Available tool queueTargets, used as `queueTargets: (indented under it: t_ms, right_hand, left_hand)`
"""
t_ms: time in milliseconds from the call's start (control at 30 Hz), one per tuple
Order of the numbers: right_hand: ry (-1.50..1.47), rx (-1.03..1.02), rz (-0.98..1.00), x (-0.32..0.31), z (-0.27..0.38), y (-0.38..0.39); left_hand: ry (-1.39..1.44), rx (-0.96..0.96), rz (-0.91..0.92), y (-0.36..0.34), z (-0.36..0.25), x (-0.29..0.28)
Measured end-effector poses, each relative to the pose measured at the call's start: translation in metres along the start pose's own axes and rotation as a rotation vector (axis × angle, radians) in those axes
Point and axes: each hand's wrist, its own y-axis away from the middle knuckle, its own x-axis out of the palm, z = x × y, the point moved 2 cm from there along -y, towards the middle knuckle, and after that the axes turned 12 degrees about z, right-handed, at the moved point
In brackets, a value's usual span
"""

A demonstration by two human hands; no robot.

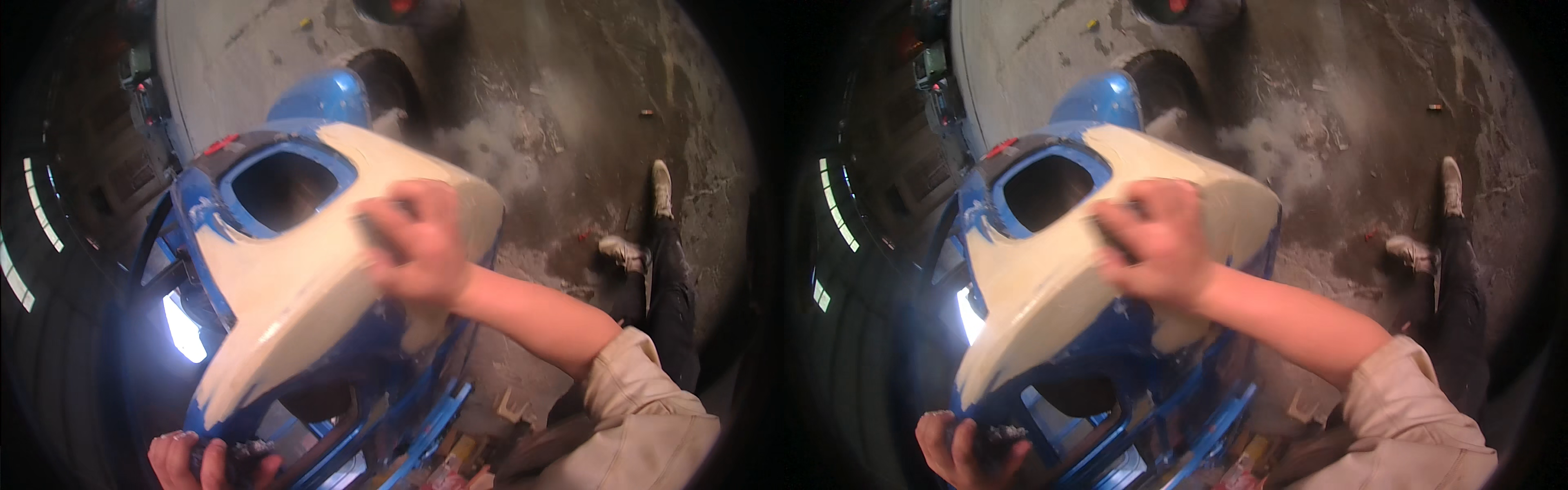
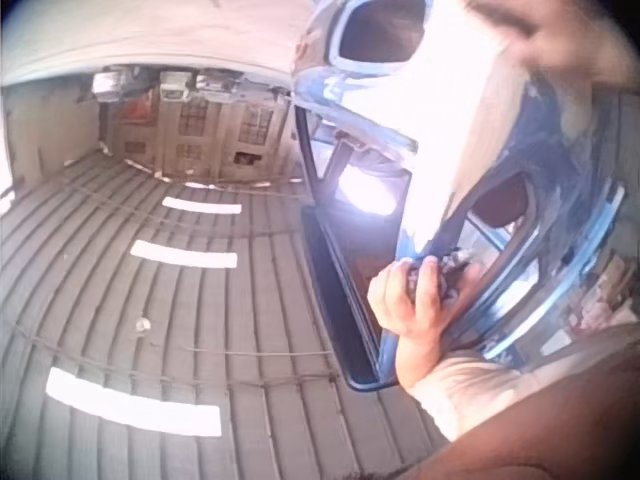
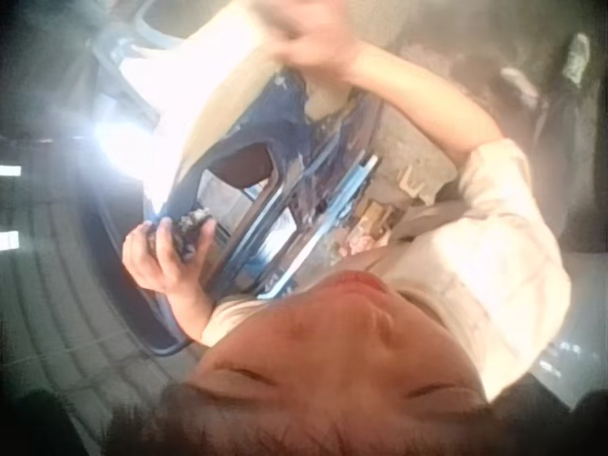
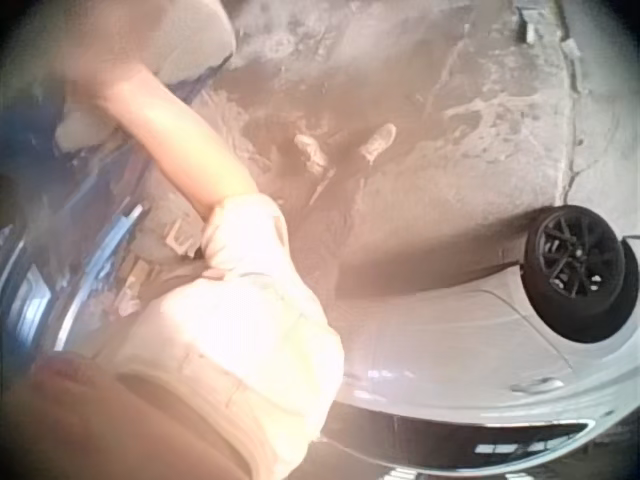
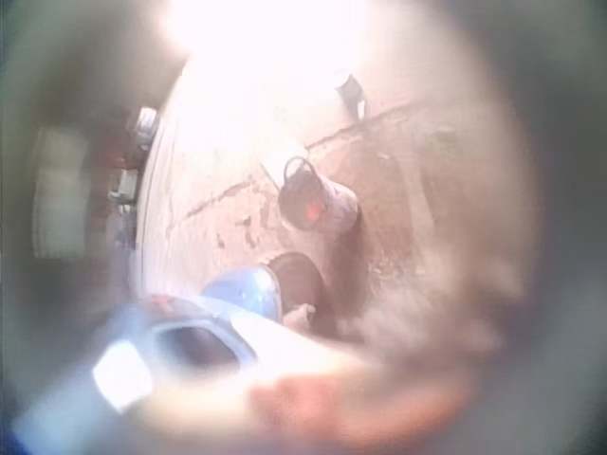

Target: The person sands the front fender of a blue three-wheeled vehicle using a sanding block and a cloth. They repeatedly dip the sanding block into a bucket of water and wipe the surface while working on the curved fender area.

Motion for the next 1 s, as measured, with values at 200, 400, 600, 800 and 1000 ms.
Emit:
queueTargets:
  t_ms: [200, 400, 600, 800, 1000]
  right_hand:
    - [-0.067, 0.154, -0.066, -0.003, -0.017, -0.006]
    - [-0.09, -0.124, -0.014, -0.009, 0.024, -0.019]
    - [0.03, 0.106, -0.031, -0.015, -0.02, 0.002]
    - [-0.083, -0.171, -0.007, 0.0, -0.005, -0.004]
    - [-0.026, 0.047, -0.056, 0.018, -0.038, 0.035]
  left_hand:
    - [-0.008, 0.028, 0.013, -0.007, 0.011, -0.007]
    - [-0.014, 0.041, -0.018, -0.011, -0.009, 0.005]
    - [0.002, 0.016, 0.06, -0.006, -0.016, 0.013]
    - [-0.169, 0.06, 0.08, -0.016, -0.027, 0.029]
    - [-0.013, -0.02, -0.094, -0.037, -0.027, 0.017]
